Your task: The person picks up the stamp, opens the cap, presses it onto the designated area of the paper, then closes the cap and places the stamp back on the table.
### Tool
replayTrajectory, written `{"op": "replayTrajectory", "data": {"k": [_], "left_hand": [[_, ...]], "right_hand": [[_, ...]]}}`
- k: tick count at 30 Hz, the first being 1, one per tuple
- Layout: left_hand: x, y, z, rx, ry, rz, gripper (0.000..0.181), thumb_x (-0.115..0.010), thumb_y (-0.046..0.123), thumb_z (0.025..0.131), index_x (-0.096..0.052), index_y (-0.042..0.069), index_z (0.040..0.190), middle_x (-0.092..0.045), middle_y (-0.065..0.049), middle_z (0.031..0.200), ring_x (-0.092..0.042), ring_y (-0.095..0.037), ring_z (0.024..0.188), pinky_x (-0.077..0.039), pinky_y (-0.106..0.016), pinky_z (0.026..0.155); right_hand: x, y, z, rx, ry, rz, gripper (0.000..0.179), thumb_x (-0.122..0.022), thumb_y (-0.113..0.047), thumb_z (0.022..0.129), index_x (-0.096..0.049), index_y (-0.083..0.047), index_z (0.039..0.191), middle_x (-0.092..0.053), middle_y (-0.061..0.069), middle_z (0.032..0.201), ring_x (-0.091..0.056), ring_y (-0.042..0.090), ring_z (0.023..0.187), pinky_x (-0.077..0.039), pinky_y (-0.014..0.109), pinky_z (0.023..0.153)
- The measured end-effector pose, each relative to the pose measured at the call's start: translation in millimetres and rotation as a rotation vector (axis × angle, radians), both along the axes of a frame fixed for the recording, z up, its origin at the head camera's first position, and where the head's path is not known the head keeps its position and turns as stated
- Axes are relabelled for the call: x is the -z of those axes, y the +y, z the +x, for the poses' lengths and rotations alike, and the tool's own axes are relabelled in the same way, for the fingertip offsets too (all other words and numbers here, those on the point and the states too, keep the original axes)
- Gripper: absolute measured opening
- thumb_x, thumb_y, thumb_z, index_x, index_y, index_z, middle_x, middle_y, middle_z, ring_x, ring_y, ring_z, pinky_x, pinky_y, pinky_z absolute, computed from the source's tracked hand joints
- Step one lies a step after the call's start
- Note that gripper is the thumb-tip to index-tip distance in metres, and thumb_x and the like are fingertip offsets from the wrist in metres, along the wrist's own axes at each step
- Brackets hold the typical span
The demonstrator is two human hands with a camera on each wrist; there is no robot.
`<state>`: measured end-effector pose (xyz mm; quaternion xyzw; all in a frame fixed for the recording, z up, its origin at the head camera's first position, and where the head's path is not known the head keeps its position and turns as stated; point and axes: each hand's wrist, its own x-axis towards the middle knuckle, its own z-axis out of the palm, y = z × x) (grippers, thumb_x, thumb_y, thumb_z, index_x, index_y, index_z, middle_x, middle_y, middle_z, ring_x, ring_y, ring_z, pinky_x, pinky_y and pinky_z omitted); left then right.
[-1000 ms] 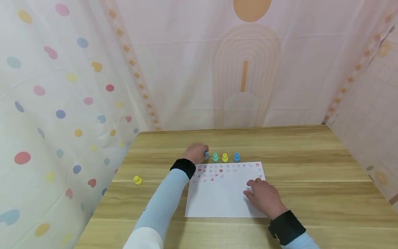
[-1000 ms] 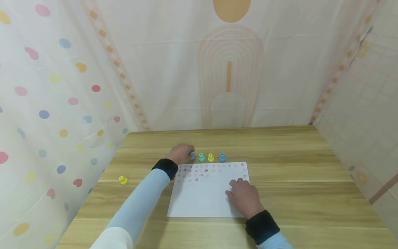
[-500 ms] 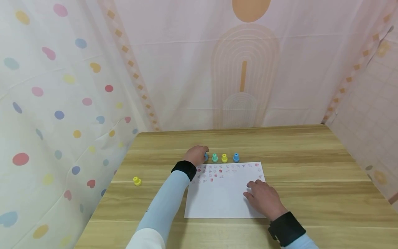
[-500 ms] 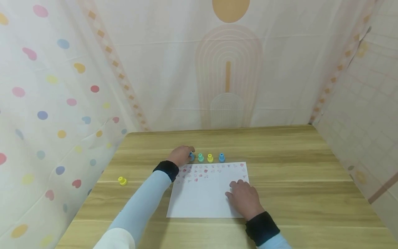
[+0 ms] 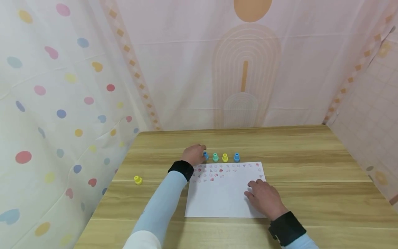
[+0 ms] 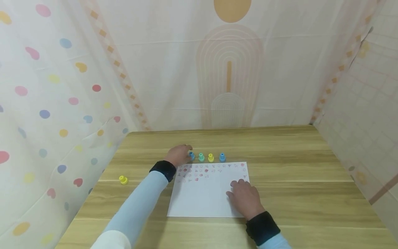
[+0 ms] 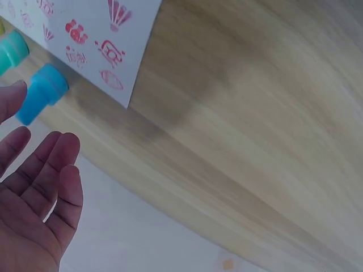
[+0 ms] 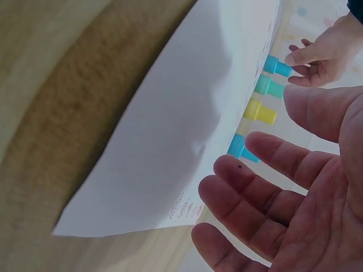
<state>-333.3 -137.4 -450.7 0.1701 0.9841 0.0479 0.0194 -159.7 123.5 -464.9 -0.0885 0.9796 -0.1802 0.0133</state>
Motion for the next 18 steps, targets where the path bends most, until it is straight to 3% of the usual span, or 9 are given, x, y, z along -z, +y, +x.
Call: {"op": "replayTrajectory", "data": {"k": [11, 18], "left_hand": [[-12.9, -17.0, 15.5, -0.092, -0.026, 0.061, 0.047, -0.071, 0.03, 0.093, -0.06, 0.005, 0.131, -0.064, -0.013, 0.125, -0.061, -0.029, 0.112, -0.049, -0.042, 0.098], [-13.7, -33.1, 24.8, -0.083, 0.002, 0.047, 0.047, -0.072, 0.031, 0.092, -0.062, 0.003, 0.128, -0.065, -0.016, 0.12, -0.064, -0.029, 0.107, -0.052, -0.043, 0.093]], "right_hand": [[-5.3, 0.6, -2.3, -0.002, -0.011, 0.032, 0.034, -0.074, -0.024, 0.09, -0.068, -0.001, 0.115, -0.065, 0.015, 0.1, -0.059, 0.027, 0.086, -0.053, 0.049, 0.077], [-5.7, 1.1, -2.4, -0.007, -0.002, 0.058, 0.035, -0.074, -0.025, 0.09, -0.068, -0.001, 0.115, -0.065, 0.015, 0.1, -0.059, 0.027, 0.085, -0.053, 0.047, 0.075]]}}
